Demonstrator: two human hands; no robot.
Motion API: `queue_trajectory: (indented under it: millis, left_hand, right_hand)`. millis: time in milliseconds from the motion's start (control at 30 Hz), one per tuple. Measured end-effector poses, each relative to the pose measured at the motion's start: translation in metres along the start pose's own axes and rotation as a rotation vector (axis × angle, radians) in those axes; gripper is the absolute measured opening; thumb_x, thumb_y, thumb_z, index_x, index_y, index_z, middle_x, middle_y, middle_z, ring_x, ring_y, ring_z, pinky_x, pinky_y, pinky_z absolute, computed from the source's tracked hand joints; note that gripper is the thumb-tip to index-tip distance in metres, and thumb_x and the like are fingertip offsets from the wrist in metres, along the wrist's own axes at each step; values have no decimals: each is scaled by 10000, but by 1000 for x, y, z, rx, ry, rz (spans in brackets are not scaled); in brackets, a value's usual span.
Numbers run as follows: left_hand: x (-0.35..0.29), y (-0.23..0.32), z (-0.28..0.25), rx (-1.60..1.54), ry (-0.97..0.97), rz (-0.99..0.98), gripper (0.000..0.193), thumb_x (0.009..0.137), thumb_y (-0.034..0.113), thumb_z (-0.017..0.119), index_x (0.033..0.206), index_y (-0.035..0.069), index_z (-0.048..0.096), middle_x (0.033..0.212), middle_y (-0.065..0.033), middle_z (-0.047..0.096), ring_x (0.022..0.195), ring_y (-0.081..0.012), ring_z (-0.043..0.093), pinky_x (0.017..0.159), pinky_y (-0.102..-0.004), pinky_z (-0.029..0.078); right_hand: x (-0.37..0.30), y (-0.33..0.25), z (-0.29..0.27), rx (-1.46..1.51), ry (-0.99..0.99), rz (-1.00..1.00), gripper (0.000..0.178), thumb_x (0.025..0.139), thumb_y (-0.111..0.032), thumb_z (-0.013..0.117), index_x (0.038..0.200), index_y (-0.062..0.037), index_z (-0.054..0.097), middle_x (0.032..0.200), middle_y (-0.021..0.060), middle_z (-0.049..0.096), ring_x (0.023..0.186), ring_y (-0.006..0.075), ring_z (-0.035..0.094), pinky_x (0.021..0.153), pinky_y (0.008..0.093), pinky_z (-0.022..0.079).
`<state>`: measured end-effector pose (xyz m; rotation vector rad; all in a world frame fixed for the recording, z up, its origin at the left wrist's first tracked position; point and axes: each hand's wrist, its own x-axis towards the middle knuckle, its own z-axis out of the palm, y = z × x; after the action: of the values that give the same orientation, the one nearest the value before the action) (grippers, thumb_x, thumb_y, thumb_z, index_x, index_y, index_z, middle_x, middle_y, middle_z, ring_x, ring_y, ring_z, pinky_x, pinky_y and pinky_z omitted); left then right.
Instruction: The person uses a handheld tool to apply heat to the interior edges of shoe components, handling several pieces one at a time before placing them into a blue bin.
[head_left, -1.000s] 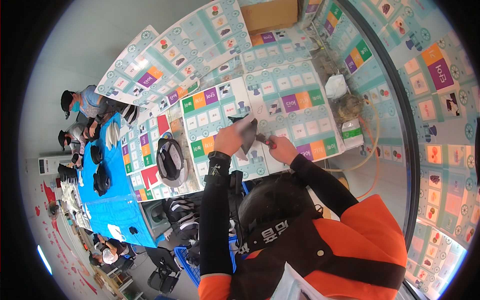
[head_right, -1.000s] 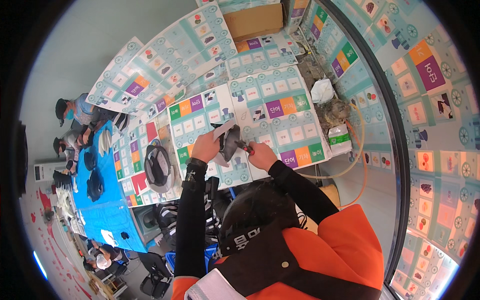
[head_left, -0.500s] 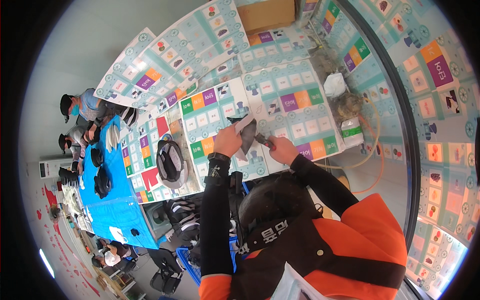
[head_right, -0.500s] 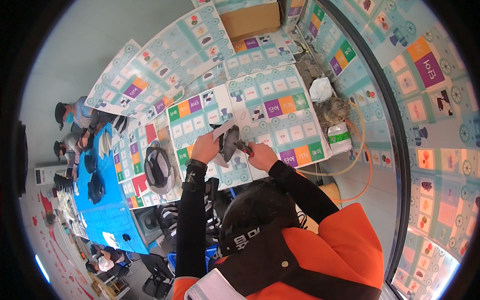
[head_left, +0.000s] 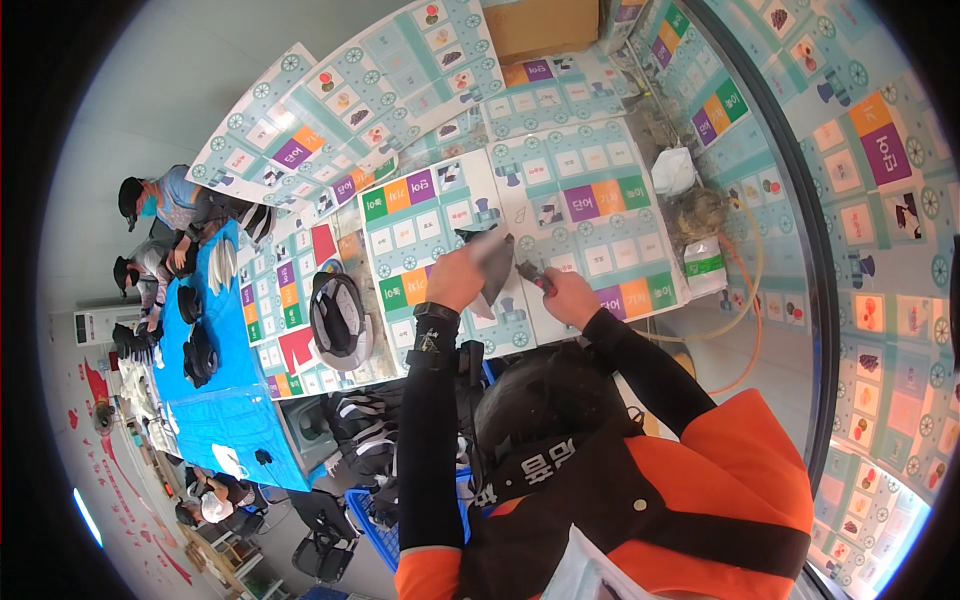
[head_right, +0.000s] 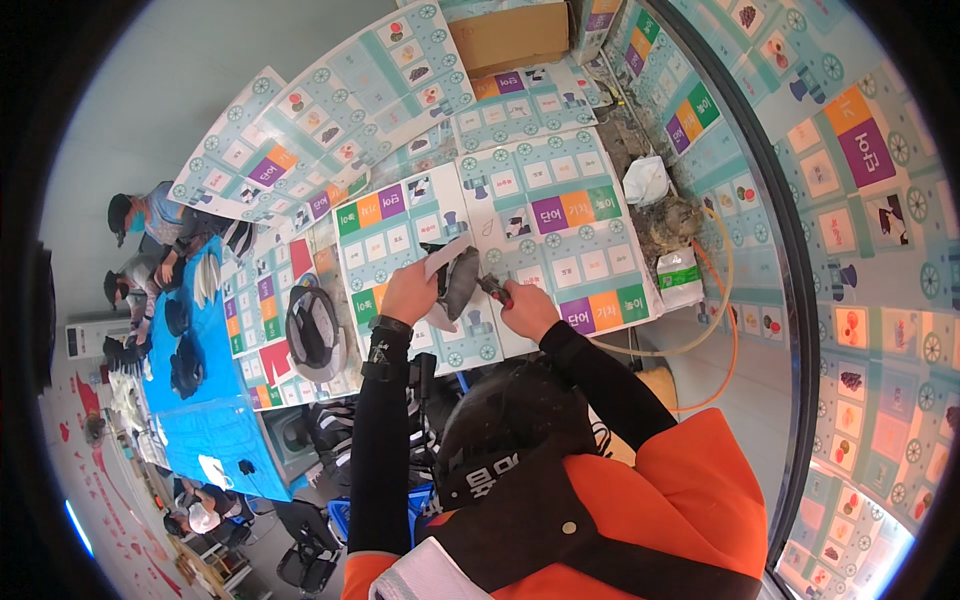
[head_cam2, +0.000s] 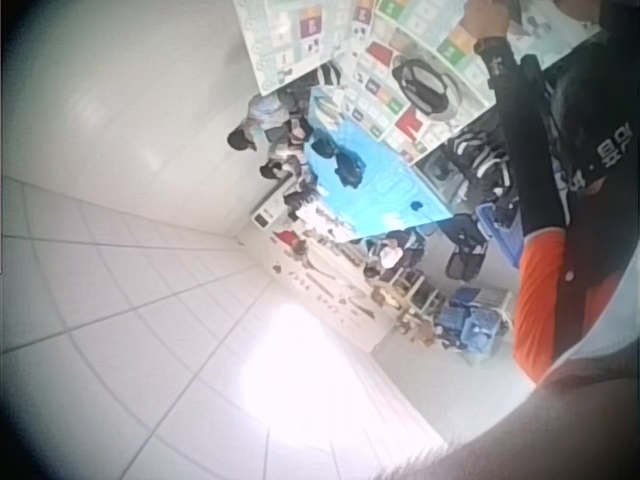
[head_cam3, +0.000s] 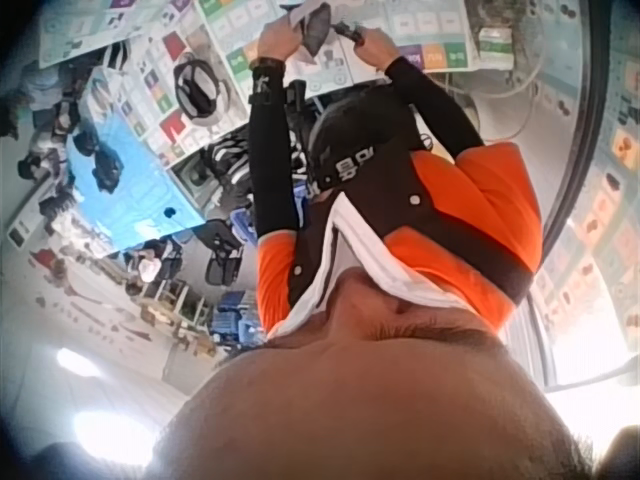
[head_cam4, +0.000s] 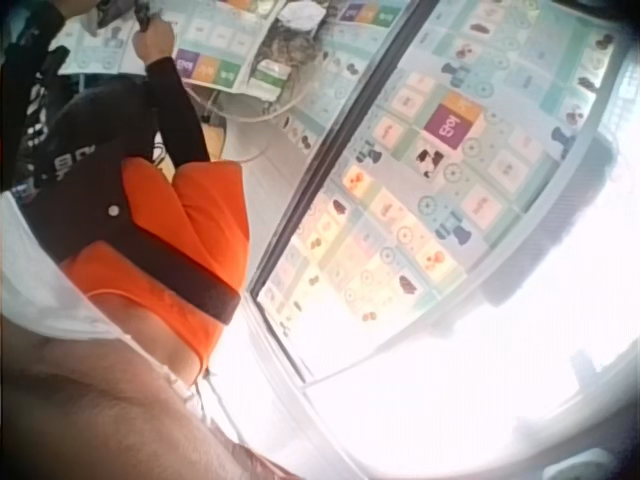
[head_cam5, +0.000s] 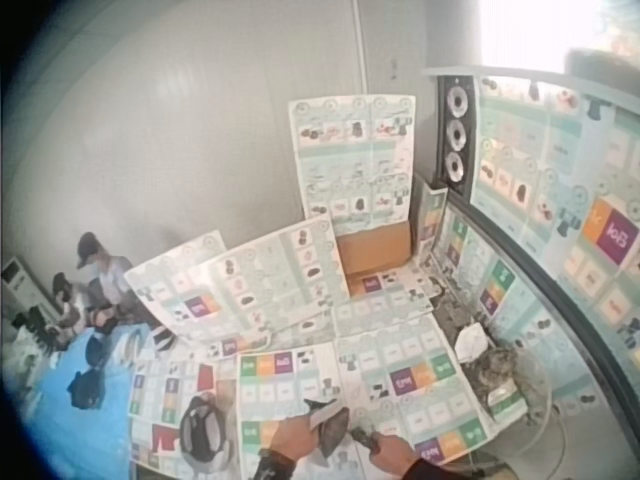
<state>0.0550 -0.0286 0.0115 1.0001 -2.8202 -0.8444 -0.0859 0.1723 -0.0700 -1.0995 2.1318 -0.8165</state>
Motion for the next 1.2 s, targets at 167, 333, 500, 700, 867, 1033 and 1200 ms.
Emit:
queue_trajectory:
  millis: [167, 333, 500, 700, 867, 1033, 1200]
  left_hand:
    - [-9, -9, -4, -26, 46, -118, 279, 915, 214, 615, 1092, 11, 691, 919, -281, 698, 870, -490, 662, 800, -578, 530]
    - [-66, -35, -15, 201, 143, -193, 366, 950, 278, 606, 832, -63, 669, 812, -298, 684, 801, -468, 689, 728, -569, 544]
    - [-200, -204, -78, 12, 464, -438, 366, 982, 266, 601, 1053, -74, 718, 880, -242, 739, 803, -294, 733, 694, -433, 557]
    - [-318, -345, -212, 11, 433, -469, 791, 974, 453, 662, 1504, -35, 338, 1219, -194, 627, 1079, -272, 656, 838, -382, 567]
    - [-247, -442, -119, -18, 225, -833, 1171, 763, 652, 785, 1532, -94, 314, 1426, -343, 519, 1312, -426, 539, 1076, -478, 453]
    - [-166, -445, -50, -108, 462, -828, 941, 831, 452, 780, 1514, -51, 372, 1299, -324, 626, 1222, -451, 607, 1009, -482, 503]
    - [-161, -370, -57, 107, 533, -770, 339, 942, 259, 591, 1168, 14, 648, 1025, -258, 713, 966, -462, 676, 830, -554, 526]
  right_hand:
    - [-1, -8, 17, 60, -174, 41, 214, 825, -144, 580, 947, 13, 660, 855, 281, 678, 864, 494, 637, 765, 558, 495]
    - [7, 59, 35, 362, -426, -3, 374, 852, -146, 700, 1175, 35, 649, 890, 79, 695, 785, 156, 600, 712, 370, 526]
    - [30, 109, -18, 28, 167, -26, 214, 875, -32, 547, 1086, -11, 572, 949, 270, 654, 947, 496, 624, 790, 518, 488]
    - [58, 157, -67, -447, 163, 181, 570, 886, 11, 622, 1409, 72, 404, 1358, 257, 472, 1337, 462, 400, 1029, 505, 451]
    - [63, 114, -62, -499, 105, 68, 597, 790, 6, 665, 1366, 11, 508, 1385, 256, 501, 1362, 460, 398, 1161, 497, 345]
    - [43, 58, -42, -422, 89, -114, 405, 791, -6, 699, 1190, -20, 631, 1220, 189, 590, 1270, 412, 489, 1103, 486, 386]
    - [28, -58, -18, 70, -133, -83, 276, 918, -45, 660, 1194, -41, 653, 1223, 129, 647, 1096, 254, 656, 892, 360, 566]
